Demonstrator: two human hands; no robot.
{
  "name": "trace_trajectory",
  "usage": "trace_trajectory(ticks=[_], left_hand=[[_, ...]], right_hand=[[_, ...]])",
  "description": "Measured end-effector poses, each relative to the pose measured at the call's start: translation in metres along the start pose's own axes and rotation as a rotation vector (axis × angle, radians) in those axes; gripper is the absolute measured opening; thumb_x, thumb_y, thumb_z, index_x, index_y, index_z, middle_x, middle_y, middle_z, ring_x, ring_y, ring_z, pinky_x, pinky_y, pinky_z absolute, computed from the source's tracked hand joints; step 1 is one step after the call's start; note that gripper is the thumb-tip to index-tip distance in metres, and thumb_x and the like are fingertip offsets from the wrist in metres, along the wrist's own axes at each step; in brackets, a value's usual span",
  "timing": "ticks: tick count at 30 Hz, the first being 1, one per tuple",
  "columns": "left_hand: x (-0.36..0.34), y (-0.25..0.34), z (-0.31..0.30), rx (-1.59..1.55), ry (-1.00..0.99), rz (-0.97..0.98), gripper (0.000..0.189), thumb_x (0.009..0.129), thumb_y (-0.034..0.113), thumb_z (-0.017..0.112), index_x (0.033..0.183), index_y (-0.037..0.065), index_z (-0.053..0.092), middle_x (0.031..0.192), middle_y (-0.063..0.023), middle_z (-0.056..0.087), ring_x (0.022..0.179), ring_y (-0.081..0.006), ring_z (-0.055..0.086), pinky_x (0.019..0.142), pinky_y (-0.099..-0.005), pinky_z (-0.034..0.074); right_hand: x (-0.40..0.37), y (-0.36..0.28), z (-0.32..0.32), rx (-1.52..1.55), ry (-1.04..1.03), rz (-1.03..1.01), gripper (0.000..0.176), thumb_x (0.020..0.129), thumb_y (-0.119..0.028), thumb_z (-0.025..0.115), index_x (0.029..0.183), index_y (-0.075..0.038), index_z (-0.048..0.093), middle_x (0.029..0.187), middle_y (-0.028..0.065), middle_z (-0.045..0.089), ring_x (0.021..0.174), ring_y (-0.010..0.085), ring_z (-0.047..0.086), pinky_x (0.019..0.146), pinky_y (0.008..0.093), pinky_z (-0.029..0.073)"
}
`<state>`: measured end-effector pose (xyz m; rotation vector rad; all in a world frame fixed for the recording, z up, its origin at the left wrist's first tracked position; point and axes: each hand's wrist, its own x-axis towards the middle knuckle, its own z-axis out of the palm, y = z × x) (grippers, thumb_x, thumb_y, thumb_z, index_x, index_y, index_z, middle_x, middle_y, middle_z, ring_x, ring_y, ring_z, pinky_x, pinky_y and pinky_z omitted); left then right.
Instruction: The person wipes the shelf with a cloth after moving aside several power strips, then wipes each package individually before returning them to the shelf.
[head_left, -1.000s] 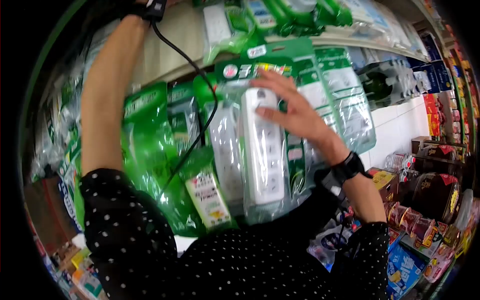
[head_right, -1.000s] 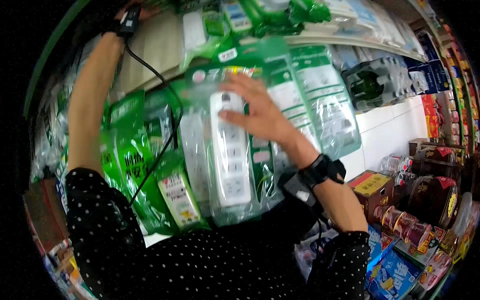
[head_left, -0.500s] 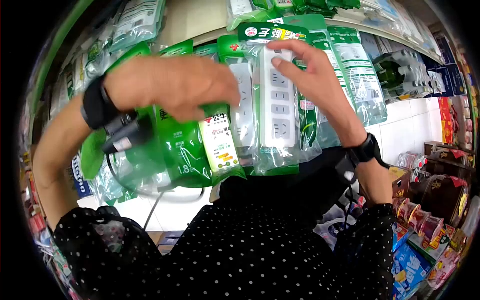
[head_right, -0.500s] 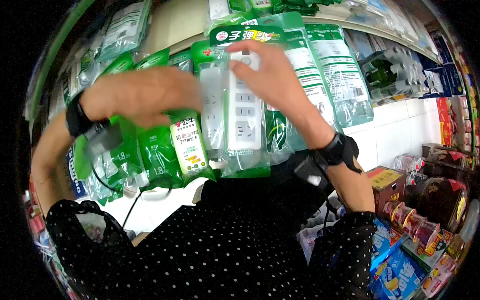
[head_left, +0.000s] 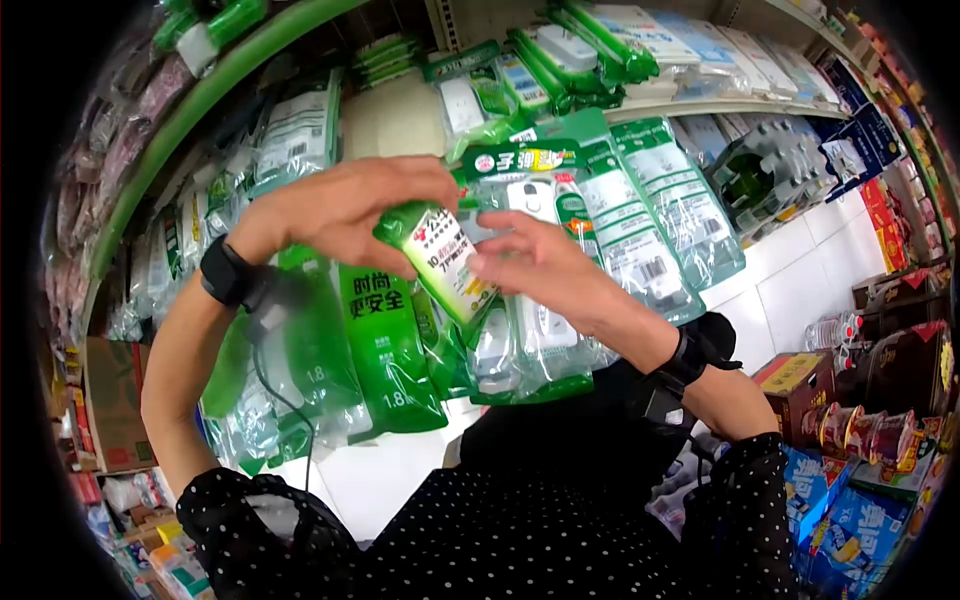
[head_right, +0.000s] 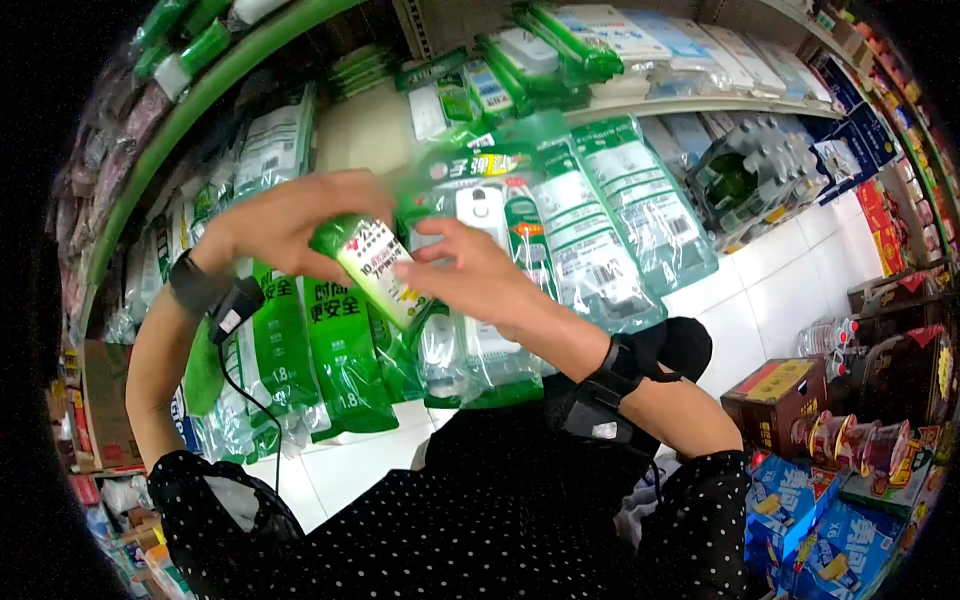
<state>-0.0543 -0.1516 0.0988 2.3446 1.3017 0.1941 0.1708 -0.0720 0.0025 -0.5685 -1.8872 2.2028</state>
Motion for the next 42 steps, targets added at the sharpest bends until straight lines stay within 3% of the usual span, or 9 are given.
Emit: trace_trajectory(ticks=[5,9,13,18,23,29,32,36,42], left_hand=[[-0.008,0.001,-0.058,-0.05,0.144,-0.132,0.06,0.068,0.026,0.077,0.119,0.005,0.053,0.118,-0.0099,0.054,0.115,-0.0218,0.049,0.099,-0.037,0.038],[-0.012,-0.026,-0.075,0.007,0.409,-0.242,0.068,0.076,0.027,0.074,0.135,0.011,0.045,0.14,-0.0142,0.042,0.131,-0.0245,0.038,0.109,-0.0386,0.03],[-0.011,-0.047,-0.065,-0.608,0.733,-0.794,0.094,0.075,0.067,0.063,0.136,0.0,0.039,0.127,-0.0184,0.05,0.109,-0.022,0.053,0.087,-0.0383,0.048],[0.019,-0.087,-0.05,-1.338,0.71,-0.706,0.049,0.081,0.038,0.072,0.109,0.001,0.057,0.101,-0.0118,0.061,0.084,-0.0138,0.06,0.068,-0.0202,0.053],[0.047,-0.112,-0.034,-1.514,0.891,-0.636,0.028,0.079,0.014,0.073,0.1,0.001,0.059,0.094,-0.0095,0.059,0.081,-0.016,0.061,0.068,-0.0224,0.054],[0.065,-0.159,-0.018,-1.652,1.018,-0.559,0.021,0.085,0.009,0.066,0.103,0.001,0.058,0.094,-0.0079,0.057,0.085,-0.0153,0.058,0.072,-0.0235,0.052],[0.053,-0.225,-0.019,-1.673,1.147,-0.537,0.023,0.087,0.007,0.063,0.108,0.001,0.057,0.099,-0.0104,0.056,0.089,-0.0166,0.057,0.072,-0.0239,0.052],[0.042,-0.289,-0.022,-1.03,1.211,-0.631,0.026,0.091,0.006,0.057,0.117,0.004,0.054,0.107,-0.0159,0.053,0.093,-0.0182,0.056,0.078,-0.0213,0.051],[0.049,-0.36,-0.032,-1.137,1.552,-0.415,0.028,0.092,0.008,0.057,0.119,0.004,0.054,0.111,-0.0151,0.053,0.096,-0.0182,0.056,0.081,-0.0227,0.05]], right_hand=[[0.04,-0.033,-0.011,0.05,0.02,-0.006,0.05,0.086,-0.043,0.062,0.118,-0.004,0.057,0.099,0.0056,0.063,0.081,0.0128,0.058,0.067,0.0237,0.046],[0.074,-0.064,-0.017,0.427,0.04,-0.125,0.034,0.091,-0.028,0.058,0.102,0.004,0.061,0.089,0.0084,0.066,0.067,0.0145,0.063,0.058,0.0271,0.055],[0.119,-0.079,-0.04,0.301,0.24,-0.084,0.041,0.09,-0.031,0.06,0.112,0.003,0.059,0.098,0.0079,0.065,0.077,0.0166,0.063,0.067,0.0288,0.054],[0.155,-0.075,-0.048,0.189,0.316,-0.118,0.029,0.084,-0.032,0.067,0.091,-0.003,0.066,0.079,0.0029,0.065,0.061,0.0095,0.057,0.047,0.0226,0.036],[0.16,-0.076,-0.057,0.219,0.295,-0.126,0.03,0.086,-0.034,0.064,0.096,-0.005,0.067,0.078,0.0016,0.065,0.06,0.0104,0.057,0.049,0.023,0.039],[0.156,-0.059,-0.06,0.361,0.418,-0.026,0.043,0.089,-0.038,0.06,0.111,0.0,0.058,0.098,0.0091,0.063,0.085,0.0184,0.061,0.071,0.0287,0.049],[0.162,-0.028,-0.061,0.303,0.444,-0.007,0.047,0.089,-0.039,0.06,0.11,0.003,0.057,0.103,0.0127,0.061,0.094,0.0206,0.059,0.08,0.0319,0.047],[0.172,0.012,-0.056,0.343,0.366,0.033,0.044,0.089,-0.035,0.06,0.109,0.004,0.057,0.104,0.0138,0.062,0.095,0.0219,0.059,0.082,0.0319,0.048],[0.174,0.04,-0.059,0.63,0.38,0.013,0.029,0.089,-0.017,0.057,0.107,0.005,0.057,0.102,0.0159,0.063,0.093,0.0236,0.062,0.082,0.0299,0.051]])
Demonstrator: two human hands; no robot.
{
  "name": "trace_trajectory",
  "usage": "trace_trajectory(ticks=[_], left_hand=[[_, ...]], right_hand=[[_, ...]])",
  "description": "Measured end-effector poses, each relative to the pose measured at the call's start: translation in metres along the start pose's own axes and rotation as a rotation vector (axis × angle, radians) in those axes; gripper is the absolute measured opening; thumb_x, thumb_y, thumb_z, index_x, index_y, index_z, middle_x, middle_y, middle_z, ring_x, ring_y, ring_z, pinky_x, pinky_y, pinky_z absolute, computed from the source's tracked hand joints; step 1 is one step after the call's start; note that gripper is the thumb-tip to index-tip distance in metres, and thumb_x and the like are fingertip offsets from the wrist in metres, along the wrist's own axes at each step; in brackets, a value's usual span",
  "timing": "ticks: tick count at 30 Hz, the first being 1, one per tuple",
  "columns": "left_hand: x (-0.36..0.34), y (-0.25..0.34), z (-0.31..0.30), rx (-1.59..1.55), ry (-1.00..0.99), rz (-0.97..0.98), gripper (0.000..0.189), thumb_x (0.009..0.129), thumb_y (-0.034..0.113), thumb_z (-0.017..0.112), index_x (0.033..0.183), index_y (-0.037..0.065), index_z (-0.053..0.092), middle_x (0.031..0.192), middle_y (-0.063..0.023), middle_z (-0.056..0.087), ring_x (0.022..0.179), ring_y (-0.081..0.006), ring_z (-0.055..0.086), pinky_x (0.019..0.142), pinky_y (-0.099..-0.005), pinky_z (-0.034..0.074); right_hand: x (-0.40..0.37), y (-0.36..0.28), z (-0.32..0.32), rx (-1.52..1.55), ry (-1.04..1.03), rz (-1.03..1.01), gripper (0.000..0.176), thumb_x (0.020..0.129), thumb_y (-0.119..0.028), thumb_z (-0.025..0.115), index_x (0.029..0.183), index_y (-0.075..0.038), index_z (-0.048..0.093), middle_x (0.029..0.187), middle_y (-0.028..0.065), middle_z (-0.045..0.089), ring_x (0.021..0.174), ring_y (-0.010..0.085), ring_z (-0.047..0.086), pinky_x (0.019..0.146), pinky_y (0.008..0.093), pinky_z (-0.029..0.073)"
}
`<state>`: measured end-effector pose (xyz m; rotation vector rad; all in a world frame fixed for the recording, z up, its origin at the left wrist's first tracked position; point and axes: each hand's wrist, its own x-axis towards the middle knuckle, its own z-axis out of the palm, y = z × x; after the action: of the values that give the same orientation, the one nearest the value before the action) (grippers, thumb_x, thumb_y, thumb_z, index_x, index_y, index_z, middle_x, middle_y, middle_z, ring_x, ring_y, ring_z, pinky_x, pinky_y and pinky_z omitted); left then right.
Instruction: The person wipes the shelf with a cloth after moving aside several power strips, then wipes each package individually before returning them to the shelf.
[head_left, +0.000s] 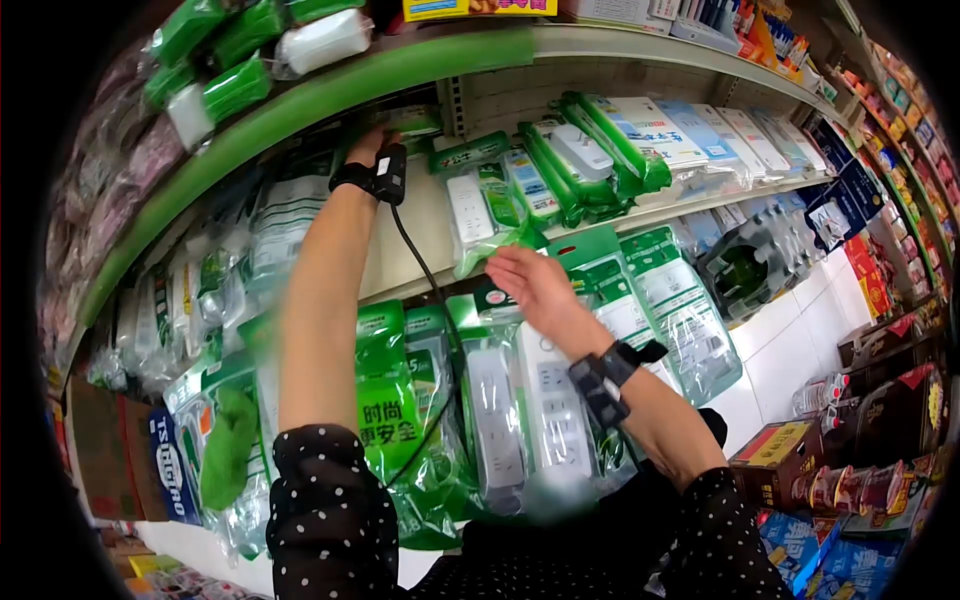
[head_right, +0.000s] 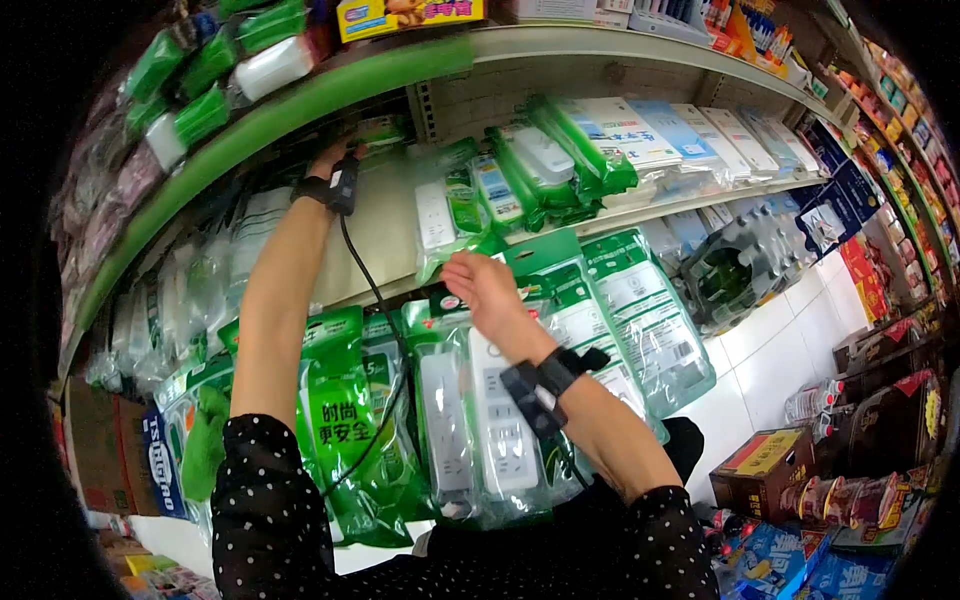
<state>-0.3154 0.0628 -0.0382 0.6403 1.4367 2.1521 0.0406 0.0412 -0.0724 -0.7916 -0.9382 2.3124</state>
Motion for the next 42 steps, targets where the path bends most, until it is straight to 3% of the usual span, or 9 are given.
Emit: trace_trajectory(ticks=[4,7,13,26,34,37,38,39,42], left_hand=[[0.043,-0.017,-0.008,-0.242,0.044,0.014,0.029,0.092,0.009,0.056,0.12,0.004,0.053,0.114,-0.0145,0.052,0.098,-0.0182,0.056,0.083,-0.0236,0.049],[0.065,-0.028,-0.015,-0.353,0.06,0.013,0.029,0.092,0.01,0.056,0.121,0.004,0.053,0.116,-0.0141,0.052,0.099,-0.0182,0.056,0.085,-0.0243,0.048],[0.086,-0.039,-0.016,-0.478,0.067,-0.007,0.031,0.093,0.011,0.056,0.122,0.004,0.052,0.119,-0.0133,0.052,0.101,-0.0182,0.055,0.088,-0.0256,0.047],[0.065,-0.028,-0.017,-0.589,0.013,-0.142,0.034,0.094,0.015,0.055,0.126,0.004,0.051,0.128,-0.0115,0.051,0.107,-0.0181,0.055,0.095,-0.0286,0.044],[0.013,-0.006,-0.026,-0.493,-0.17,-0.452,0.037,0.094,0.017,0.054,0.128,0.004,0.051,0.133,-0.0104,0.051,0.11,-0.0181,0.055,0.1,-0.0304,0.042],[-0.038,0.04,0.022,-0.245,-0.114,-0.552,0.022,0.09,0.005,0.053,0.111,0.0,0.054,0.103,-0.013,0.06,0.089,-0.0233,0.06,0.081,-0.036,0.052],[-0.066,0.061,0.044,-0.109,-0.006,-0.636,0.018,0.09,0.005,0.051,0.107,-0.001,0.055,0.101,-0.013,0.06,0.086,-0.0236,0.06,0.081,-0.0361,0.053],[-0.11,0.088,0.063,0.037,-0.082,-0.546,0.02,0.091,0.008,0.053,0.108,-0.002,0.054,0.103,-0.0143,0.059,0.088,-0.0241,0.06,0.081,-0.0368,0.053],[-0.146,0.109,0.071,0.112,-0.387,-0.576,0.035,0.091,0.012,0.056,0.122,-0.003,0.049,0.113,-0.0166,0.057,0.095,-0.0256,0.058,0.084,-0.0363,0.052]], right_hand=[[-0.014,0.015,0.006,-0.36,-0.161,-0.327,0.017,0.09,-0.008,0.054,0.103,0.001,0.059,0.085,0.0084,0.065,0.076,0.0132,0.061,0.069,0.0248,0.05],[-0.02,0.018,0.011,-0.382,-0.132,-0.352,0.015,0.091,-0.011,0.055,0.1,0.001,0.059,0.079,0.0045,0.064,0.071,0.0089,0.058,0.063,0.0227,0.047],[-0.012,0.026,0.007,-0.457,-0.178,-0.349,0.016,0.09,-0.013,0.056,0.096,0.002,0.06,0.076,0.0052,0.063,0.068,0.0095,0.058,0.061,0.0237,0.046],[-0.015,0.026,0.008,-0.545,-0.167,-0.326,0.014,0.088,-0.011,0.057,0.091,0.001,0.062,0.074,0.0057,0.065,0.067,0.0101,0.06,0.06,0.0241,0.047],[0.004,0.03,-0.001,-0.73,-0.224,-0.41,0.013,0.089,-0.008,0.054,0.096,0.0,0.062,0.081,0.0065,0.066,0.071,0.0118,0.061,0.063,0.0239,0.049],[-0.007,0.019,0.007,-0.575,-0.284,-0.34,0.014,0.089,-0.009,0.056,0.097,0.0,0.062,0.083,0.0075,0.067,0.073,0.0124,0.062,0.065,0.0239,0.05],[-0.01,0.015,0.011,-0.528,-0.249,-0.307,0.016,0.089,-0.011,0.057,0.099,0.0,0.063,0.085,0.0083,0.067,0.073,0.013,0.062,0.066,0.024,0.051],[-0.015,0.008,0.015,-0.48,-0.245,-0.308,0.016,0.088,-0.012,0.057,0.096,0.001,0.063,0.085,0.0091,0.067,0.074,0.0137,0.063,0.066,0.0245,0.051],[-0.03,-0.016,0.025,-0.46,-0.259,-0.38,0.017,0.087,-0.015,0.059,0.093,0.001,0.063,0.086,0.0101,0.068,0.075,0.0141,0.065,0.065,0.0248,0.051]])
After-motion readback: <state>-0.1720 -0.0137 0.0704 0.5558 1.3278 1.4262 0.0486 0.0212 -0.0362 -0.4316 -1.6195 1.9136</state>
